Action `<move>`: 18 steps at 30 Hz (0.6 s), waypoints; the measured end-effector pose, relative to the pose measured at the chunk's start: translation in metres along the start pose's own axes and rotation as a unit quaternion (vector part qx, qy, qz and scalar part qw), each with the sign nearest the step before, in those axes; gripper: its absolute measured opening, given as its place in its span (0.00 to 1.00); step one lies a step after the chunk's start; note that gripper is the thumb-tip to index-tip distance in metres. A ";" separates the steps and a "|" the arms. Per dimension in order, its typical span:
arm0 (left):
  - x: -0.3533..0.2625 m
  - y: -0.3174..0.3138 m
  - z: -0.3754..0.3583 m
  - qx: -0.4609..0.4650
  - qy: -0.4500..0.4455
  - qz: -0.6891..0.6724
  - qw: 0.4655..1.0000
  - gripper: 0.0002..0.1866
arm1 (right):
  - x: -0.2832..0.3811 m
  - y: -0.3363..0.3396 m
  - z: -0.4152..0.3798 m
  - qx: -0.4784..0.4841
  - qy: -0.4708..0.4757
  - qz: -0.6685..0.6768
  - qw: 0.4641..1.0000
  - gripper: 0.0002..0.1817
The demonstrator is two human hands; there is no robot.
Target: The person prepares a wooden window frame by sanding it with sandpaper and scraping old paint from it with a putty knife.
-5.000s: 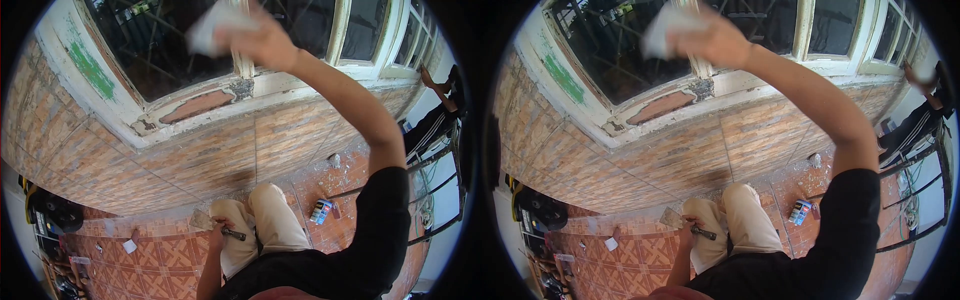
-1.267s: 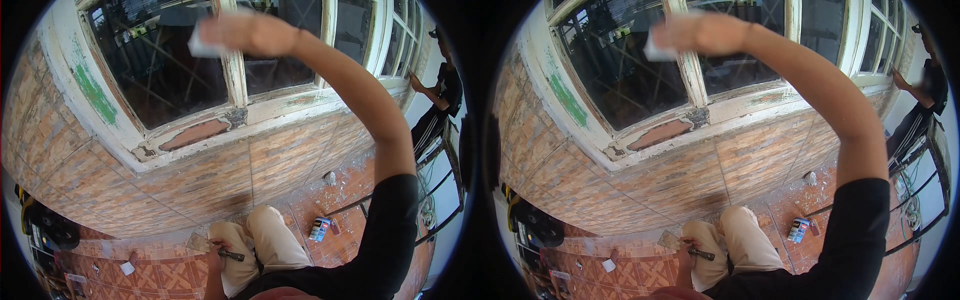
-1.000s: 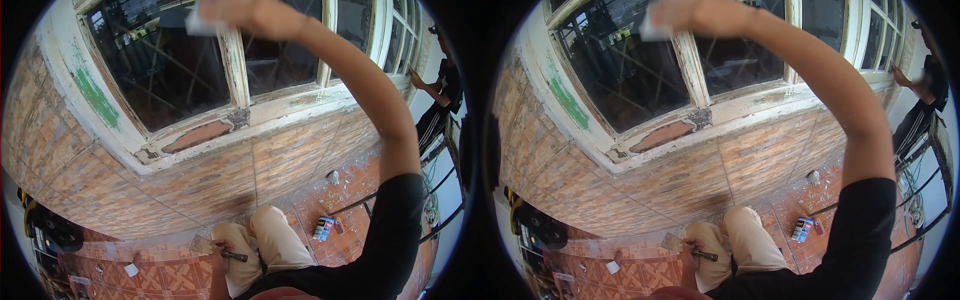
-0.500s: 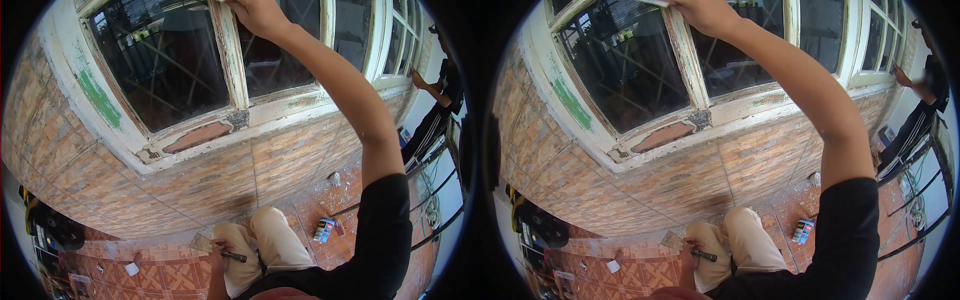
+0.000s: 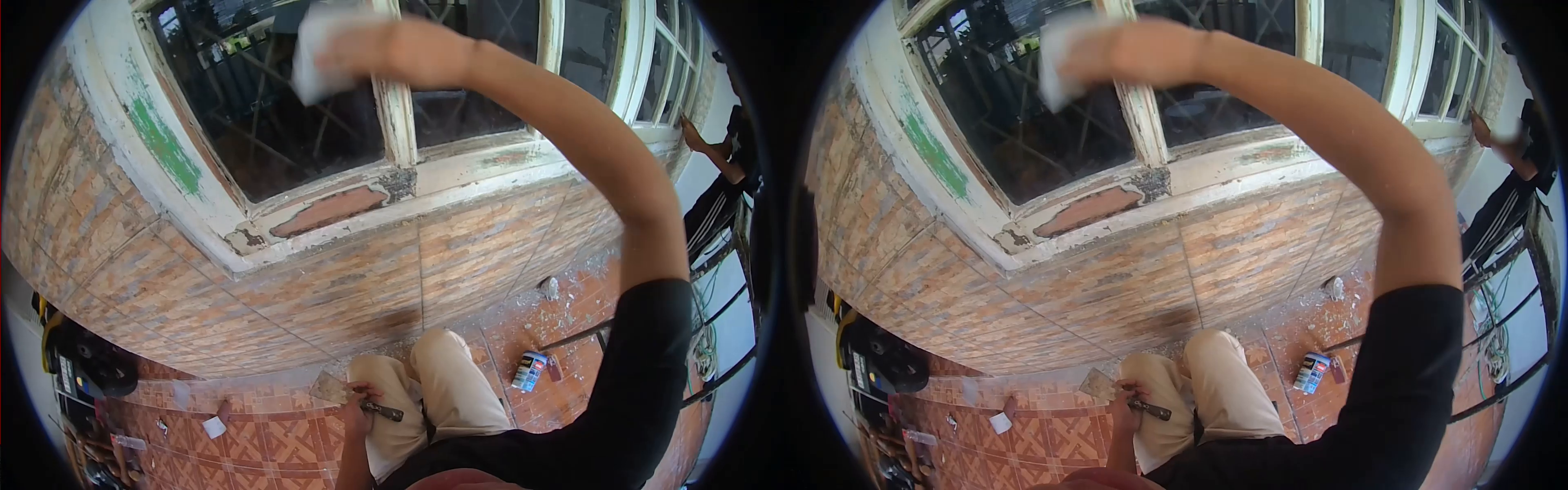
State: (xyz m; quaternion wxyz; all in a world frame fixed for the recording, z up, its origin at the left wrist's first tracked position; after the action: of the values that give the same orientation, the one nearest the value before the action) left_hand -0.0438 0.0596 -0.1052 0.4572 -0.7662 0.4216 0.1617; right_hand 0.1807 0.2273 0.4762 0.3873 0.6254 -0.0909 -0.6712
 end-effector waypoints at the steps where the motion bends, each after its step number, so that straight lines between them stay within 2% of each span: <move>1: 0.001 0.003 -0.001 -0.002 0.002 0.007 1.000 0.13 | 0.006 -0.006 -0.003 0.044 0.091 0.062 0.993 0.15; 2: 0.006 0.002 -0.001 -0.003 0.007 0.012 1.000 0.13 | -0.021 0.015 -0.007 -0.019 0.030 0.002 0.999 0.16; 3: 0.009 -0.001 0.002 0.000 0.009 0.007 1.000 0.13 | -0.045 0.045 -0.009 -0.106 -0.118 -0.056 0.986 0.16; 4: 0.007 0.001 0.004 0.005 0.013 0.003 1.000 0.13 | -0.057 0.071 -0.024 -0.189 -0.269 -0.114 0.938 0.16; 5: 0.007 0.001 0.005 0.011 0.016 0.000 1.000 0.13 | -0.056 0.058 -0.033 -0.171 -0.294 -0.068 0.938 0.22; 6: 0.006 0.003 0.002 0.011 0.018 0.004 1.000 0.13 | -0.062 -0.010 -0.060 0.117 -0.325 -0.070 0.936 0.24; 7: 0.004 0.002 0.001 0.014 0.019 0.011 1.000 0.13 | -0.025 -0.017 -0.036 0.083 -0.142 -0.063 0.984 0.23; 8: 0.005 -0.002 0.003 0.016 0.018 0.012 1.000 0.13 | 0.014 -0.017 -0.020 0.046 0.053 -0.053 0.996 0.22; 9: 0.005 -0.003 0.003 0.016 0.017 0.008 1.000 0.13 | 0.001 -0.009 -0.024 0.031 0.025 -0.074 0.996 0.23; 10: 0.004 -0.001 0.002 0.015 0.011 -0.004 1.000 0.13 | -0.025 0.009 -0.034 0.000 -0.090 -0.139 0.986 0.25; 11: 0.005 -0.002 0.002 0.017 0.006 -0.016 1.000 0.13 | -0.031 0.008 -0.043 -0.003 -0.260 -0.101 0.960 0.27; 12: 0.009 -0.005 -0.001 0.019 0.011 -0.017 1.000 0.13 | -0.029 0.002 -0.060 -0.006 -0.422 -0.061 0.905 0.28; 13: 0.007 -0.007 -0.005 0.020 0.014 -0.003 1.000 0.13 | -0.002 -0.031 -0.048 0.031 -0.227 0.018 0.973 0.28; 14: 0.001 -0.010 -0.003 0.022 0.012 0.010 1.000 0.12 | 0.034 -0.046 -0.032 0.066 -0.017 0.092 0.993 0.28; 15: -0.002 -0.012 0.002 0.024 0.005 0.007 1.000 0.12 | 0.041 -0.042 -0.035 0.083 0.061 0.022 0.994 0.28; 16: -0.001 -0.009 0.001 0.015 -0.002 0.014 1.000 0.12 | 0.003 -0.039 -0.050 0.054 -0.115 0.081 0.989 0.29; 18: 0.002 -0.002 0.000 0.006 -0.002 0.031 1.000 0.12 | -0.032 0.019 -0.056 -0.010 -0.157 -0.074 0.985 0.31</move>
State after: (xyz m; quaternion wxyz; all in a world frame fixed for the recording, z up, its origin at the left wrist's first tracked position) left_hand -0.0411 0.0587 -0.1053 0.4578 -0.7496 0.4451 0.1745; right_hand 0.2369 0.2555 0.5009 0.3234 0.5135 -0.0973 -0.7888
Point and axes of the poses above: each hand's wrist, its own z-axis towards the middle knuckle, its own y-axis out of the back of the hand, x = y × z, the point moved 9 cm from there along z, towards the middle knuckle, and after that the axes turned 15 degrees about y, right-handed, at the moved point
